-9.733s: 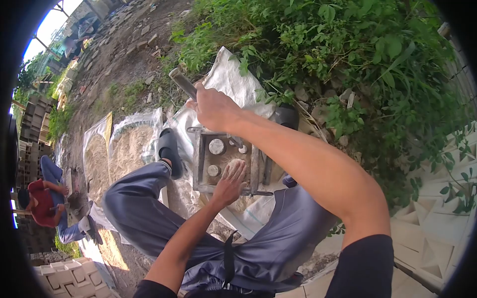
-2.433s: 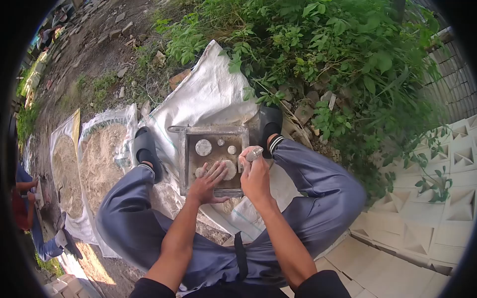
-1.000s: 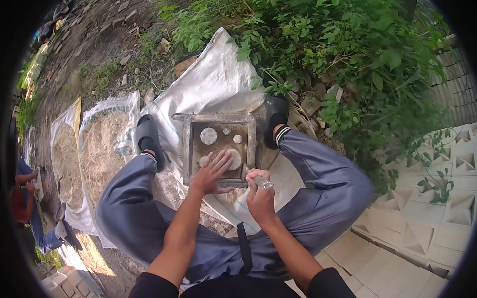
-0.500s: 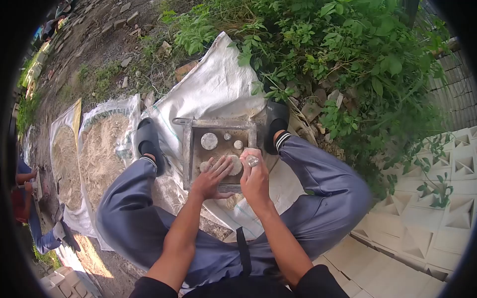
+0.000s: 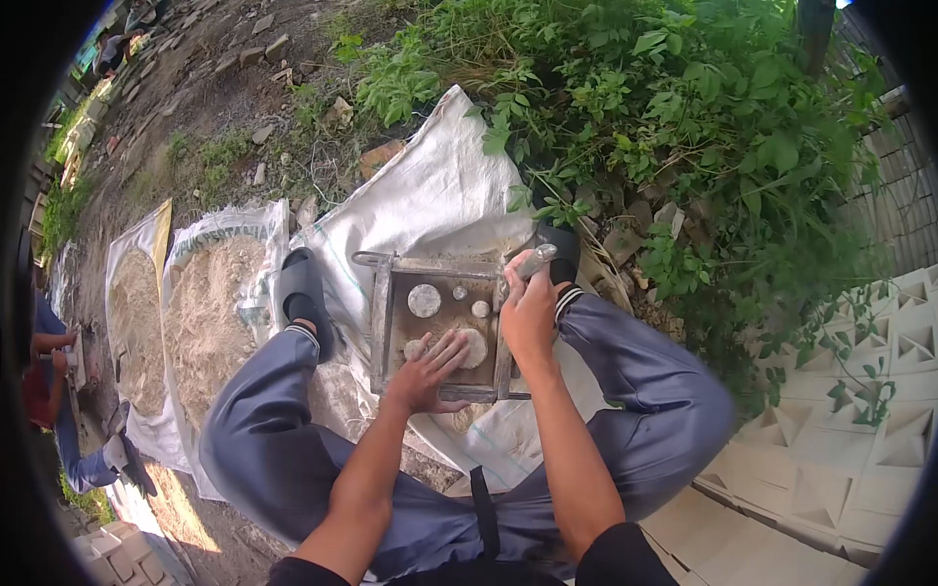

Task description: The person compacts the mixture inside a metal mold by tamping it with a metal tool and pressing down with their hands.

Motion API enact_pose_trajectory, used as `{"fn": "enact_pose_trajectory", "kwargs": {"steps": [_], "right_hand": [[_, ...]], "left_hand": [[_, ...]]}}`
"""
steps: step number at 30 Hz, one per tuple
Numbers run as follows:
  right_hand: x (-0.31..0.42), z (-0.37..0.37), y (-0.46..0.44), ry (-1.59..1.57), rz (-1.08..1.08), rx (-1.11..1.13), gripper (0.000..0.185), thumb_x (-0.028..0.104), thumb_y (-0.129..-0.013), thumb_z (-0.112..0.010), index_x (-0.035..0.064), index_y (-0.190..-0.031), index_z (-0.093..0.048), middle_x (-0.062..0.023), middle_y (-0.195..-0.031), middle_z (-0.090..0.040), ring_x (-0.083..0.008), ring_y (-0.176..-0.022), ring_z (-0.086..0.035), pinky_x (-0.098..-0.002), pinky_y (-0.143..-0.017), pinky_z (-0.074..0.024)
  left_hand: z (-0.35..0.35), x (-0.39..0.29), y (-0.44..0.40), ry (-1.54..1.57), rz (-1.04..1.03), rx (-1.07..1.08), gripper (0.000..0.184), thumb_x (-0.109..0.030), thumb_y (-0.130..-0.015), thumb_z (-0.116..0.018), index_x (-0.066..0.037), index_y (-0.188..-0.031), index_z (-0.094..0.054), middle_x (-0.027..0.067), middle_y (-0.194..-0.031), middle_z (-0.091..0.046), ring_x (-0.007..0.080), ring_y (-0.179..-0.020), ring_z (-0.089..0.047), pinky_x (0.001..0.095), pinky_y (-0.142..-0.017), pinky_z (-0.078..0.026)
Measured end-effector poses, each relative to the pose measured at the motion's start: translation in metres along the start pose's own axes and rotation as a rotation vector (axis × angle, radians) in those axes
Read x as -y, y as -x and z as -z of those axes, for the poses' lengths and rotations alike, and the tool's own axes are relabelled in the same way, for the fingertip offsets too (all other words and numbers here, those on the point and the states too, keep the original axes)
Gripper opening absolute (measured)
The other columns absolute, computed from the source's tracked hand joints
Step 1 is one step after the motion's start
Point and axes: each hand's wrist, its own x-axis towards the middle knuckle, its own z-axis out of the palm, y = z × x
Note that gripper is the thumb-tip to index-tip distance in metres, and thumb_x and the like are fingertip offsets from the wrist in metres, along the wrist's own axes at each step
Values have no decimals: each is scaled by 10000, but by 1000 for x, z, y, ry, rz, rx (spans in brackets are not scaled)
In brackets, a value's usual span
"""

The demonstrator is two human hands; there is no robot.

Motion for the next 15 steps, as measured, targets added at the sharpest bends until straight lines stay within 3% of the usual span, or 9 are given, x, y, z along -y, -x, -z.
{"fn": "enact_pose_trajectory", "kwargs": {"steps": [2,4,6,10,12,14,15], "right_hand": [[-4,7,-11,105,72,302,95,-62,-890,-554,-23,-969,-521,-152,-850,-611,-300,-798,-619,-377,-745,-487],[8,8,-1,91,6,268,90,-69,-889,-549,-31,-964,-517,-150,-855,-599,-294,-790,-609,-374,-746,-487],[8,4,13,-93,-21,14,89,-75,-882,-549,-31,-950,-514,-151,-858,-580,-288,-787,-593,-364,-746,-474],[7,10,14,138,32,240,94,-94,-869,-537,-29,-925,-500,-146,-865,-563,-290,-796,-579,-375,-750,-460],[11,15,20,126,-16,222,86,-88,-878,-533,-35,-940,-503,-150,-879,-575,-305,-806,-582,-378,-758,-464],[15,19,37,-85,-24,-14,82,-73,-887,-542,-35,-957,-520,-156,-889,-592,-308,-819,-588,-375,-770,-464],[-6,20,46,-7,-15,3,60,-36,-940,-532,-26,-994,-509,-108,-934,-603,-186,-876,-596,-301,-814,-488]], "left_hand": [[6,-2,-4,-17,-5,5,1036,-677,-721,-655,-87,-1500,-310,92,-1579,-272,249,-1470,-226,507,-1193,-158],[5,-3,-2,-58,25,69,1041,-684,-721,-651,-92,-1504,-305,90,-1582,-267,241,-1471,-223,504,-1195,-150],[1,0,-3,-36,23,45,1047,-689,-719,-649,-96,-1507,-298,87,-1584,-262,237,-1474,-216,502,-1197,-142],[4,-3,-2,-82,21,90,1054,-699,-717,-642,-106,-1513,-289,83,-1588,-251,234,-1477,-208,502,-1197,-134],[6,-4,-3,-66,18,91,1050,-696,-720,-642,-105,-1512,-288,84,-1590,-248,234,-1478,-207,502,-1196,-137],[5,-2,-2,-49,45,86,1046,-693,-723,-642,-104,-1512,-288,84,-1591,-244,234,-1478,-206,502,-1195,-140],[3,-2,-1,-45,29,43,1049,-678,-710,-666,-100,-1506,-302,84,-1577,-276,238,-1470,-230,501,-1196,-150]]}}
